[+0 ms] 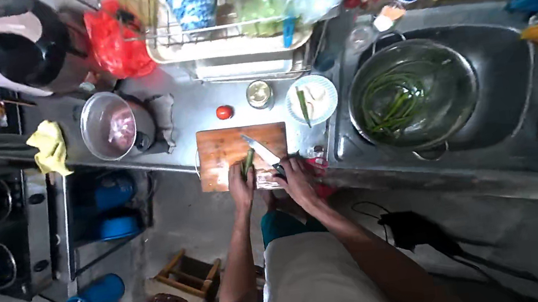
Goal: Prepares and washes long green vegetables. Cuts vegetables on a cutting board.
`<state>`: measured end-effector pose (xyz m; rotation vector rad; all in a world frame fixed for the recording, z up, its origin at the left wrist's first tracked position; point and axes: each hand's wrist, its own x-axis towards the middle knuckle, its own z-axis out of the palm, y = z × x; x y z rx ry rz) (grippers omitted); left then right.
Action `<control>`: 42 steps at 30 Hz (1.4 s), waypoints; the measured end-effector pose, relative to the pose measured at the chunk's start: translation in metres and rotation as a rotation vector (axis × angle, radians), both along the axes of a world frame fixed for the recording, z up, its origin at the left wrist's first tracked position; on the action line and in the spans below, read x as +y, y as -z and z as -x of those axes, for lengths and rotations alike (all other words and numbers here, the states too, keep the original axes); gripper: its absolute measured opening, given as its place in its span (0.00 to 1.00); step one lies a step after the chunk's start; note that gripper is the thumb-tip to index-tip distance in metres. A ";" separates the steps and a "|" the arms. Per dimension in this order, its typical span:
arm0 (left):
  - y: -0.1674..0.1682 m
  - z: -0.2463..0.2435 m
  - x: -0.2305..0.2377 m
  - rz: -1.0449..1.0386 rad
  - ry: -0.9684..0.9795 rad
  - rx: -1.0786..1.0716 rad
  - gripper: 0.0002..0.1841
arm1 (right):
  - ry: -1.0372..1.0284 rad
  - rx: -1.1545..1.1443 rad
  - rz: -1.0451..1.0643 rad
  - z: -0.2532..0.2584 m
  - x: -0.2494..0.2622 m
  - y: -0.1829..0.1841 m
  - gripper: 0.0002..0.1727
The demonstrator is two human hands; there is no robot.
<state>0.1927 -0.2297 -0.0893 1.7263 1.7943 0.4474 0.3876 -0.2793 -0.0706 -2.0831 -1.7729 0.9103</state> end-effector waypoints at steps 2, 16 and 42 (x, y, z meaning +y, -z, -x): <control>0.008 0.020 0.002 -0.029 0.082 0.019 0.18 | -0.015 -0.071 -0.027 0.014 0.000 0.009 0.26; 0.017 0.038 0.026 -0.223 0.583 0.030 0.17 | -0.001 -0.073 0.164 0.043 -0.010 -0.033 0.25; 0.015 0.041 0.038 -0.178 0.638 0.012 0.18 | -0.148 -0.076 0.249 0.024 -0.011 -0.050 0.34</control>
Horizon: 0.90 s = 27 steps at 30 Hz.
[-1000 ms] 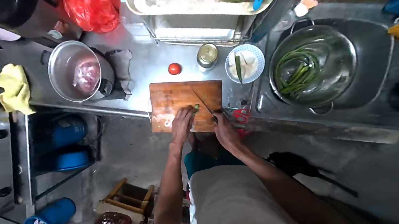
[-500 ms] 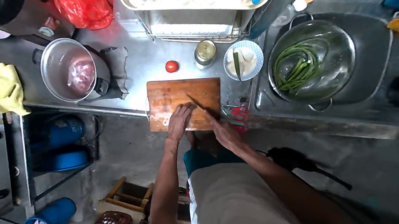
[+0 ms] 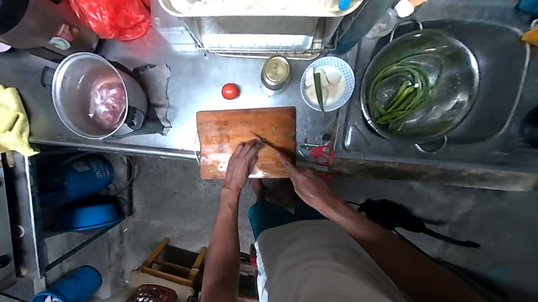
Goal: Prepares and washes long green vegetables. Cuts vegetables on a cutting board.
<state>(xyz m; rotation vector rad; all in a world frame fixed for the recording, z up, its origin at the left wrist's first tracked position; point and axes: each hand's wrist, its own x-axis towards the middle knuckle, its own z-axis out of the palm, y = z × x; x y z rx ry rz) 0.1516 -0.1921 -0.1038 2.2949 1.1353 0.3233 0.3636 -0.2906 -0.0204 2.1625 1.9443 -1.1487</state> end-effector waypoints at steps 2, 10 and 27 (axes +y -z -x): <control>-0.001 0.000 0.000 0.007 -0.009 -0.014 0.17 | 0.002 -0.002 0.038 0.001 0.004 0.000 0.34; 0.008 -0.001 -0.004 0.065 -0.120 -0.156 0.17 | 0.037 0.036 -0.021 0.010 0.009 0.047 0.37; -0.021 -0.005 -0.020 0.669 -0.784 -0.685 0.19 | 0.031 -0.068 -0.040 0.027 0.006 0.039 0.31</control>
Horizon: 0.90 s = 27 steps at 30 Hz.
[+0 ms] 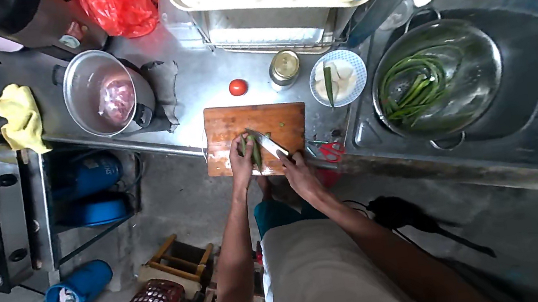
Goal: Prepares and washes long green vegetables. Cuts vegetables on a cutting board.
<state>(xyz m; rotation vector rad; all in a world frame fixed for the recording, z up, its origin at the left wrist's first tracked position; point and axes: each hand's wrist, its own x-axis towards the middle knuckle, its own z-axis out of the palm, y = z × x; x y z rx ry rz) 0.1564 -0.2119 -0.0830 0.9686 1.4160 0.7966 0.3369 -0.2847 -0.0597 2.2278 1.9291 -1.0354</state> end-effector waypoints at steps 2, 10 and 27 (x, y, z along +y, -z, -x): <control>-0.002 0.000 0.001 -0.005 -0.013 -0.041 0.20 | -0.006 -0.044 -0.139 0.004 -0.004 0.003 0.27; -0.015 -0.032 0.000 0.029 -0.010 -0.272 0.17 | 0.343 0.613 -0.074 0.013 0.022 -0.004 0.33; 0.001 -0.047 -0.002 0.084 -0.129 -0.280 0.19 | 0.688 0.264 -0.344 -0.138 0.109 -0.009 0.26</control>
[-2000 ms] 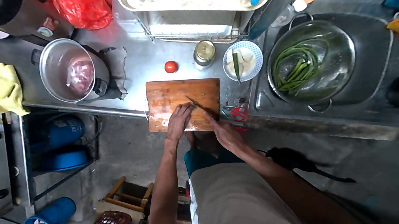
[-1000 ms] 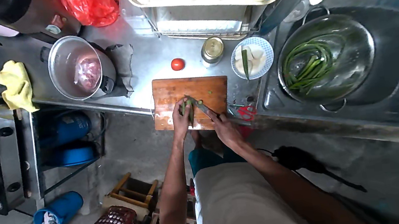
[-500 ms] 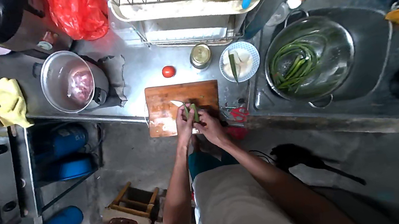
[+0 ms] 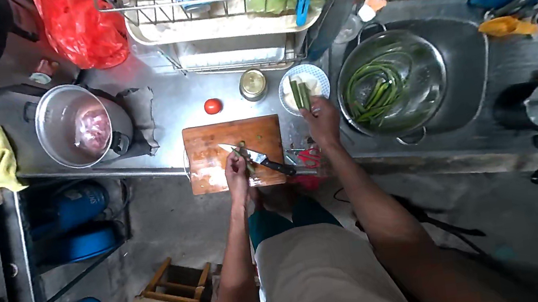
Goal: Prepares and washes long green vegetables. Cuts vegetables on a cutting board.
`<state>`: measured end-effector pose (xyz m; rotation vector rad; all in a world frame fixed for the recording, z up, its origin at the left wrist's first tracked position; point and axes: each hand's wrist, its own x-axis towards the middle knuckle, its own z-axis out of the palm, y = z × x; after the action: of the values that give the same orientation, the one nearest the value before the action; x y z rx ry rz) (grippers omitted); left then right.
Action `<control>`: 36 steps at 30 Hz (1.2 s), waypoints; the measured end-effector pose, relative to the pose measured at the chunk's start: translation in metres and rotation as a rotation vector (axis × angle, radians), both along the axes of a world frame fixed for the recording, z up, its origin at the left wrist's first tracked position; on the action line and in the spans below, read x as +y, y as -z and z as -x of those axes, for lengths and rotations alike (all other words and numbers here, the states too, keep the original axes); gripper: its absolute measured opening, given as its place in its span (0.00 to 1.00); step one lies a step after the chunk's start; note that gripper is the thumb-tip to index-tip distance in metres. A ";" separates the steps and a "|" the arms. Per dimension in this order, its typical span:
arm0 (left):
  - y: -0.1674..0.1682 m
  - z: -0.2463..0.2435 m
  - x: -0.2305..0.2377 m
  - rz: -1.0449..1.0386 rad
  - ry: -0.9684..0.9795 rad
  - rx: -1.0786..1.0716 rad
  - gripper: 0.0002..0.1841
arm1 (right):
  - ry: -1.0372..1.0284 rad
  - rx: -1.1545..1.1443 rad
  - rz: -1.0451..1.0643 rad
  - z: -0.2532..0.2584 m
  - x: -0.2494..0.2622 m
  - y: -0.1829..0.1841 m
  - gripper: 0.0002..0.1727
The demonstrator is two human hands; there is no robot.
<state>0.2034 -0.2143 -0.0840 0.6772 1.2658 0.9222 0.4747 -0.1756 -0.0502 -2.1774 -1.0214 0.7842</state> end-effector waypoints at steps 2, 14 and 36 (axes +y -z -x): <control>-0.001 0.004 -0.001 -0.012 -0.016 -0.001 0.19 | 0.022 -0.010 -0.033 -0.009 0.008 0.002 0.28; 0.008 0.035 -0.011 -0.026 -0.184 0.312 0.18 | -0.546 -0.188 0.012 0.102 -0.074 0.024 0.22; 0.026 0.055 -0.019 -0.721 0.707 1.103 0.23 | -0.656 -0.274 0.276 0.134 -0.103 0.012 0.17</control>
<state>0.1479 -0.2331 -0.1101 2.2464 1.3998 0.3307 0.3412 -0.2788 -0.0626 -2.2252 -1.9220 0.9697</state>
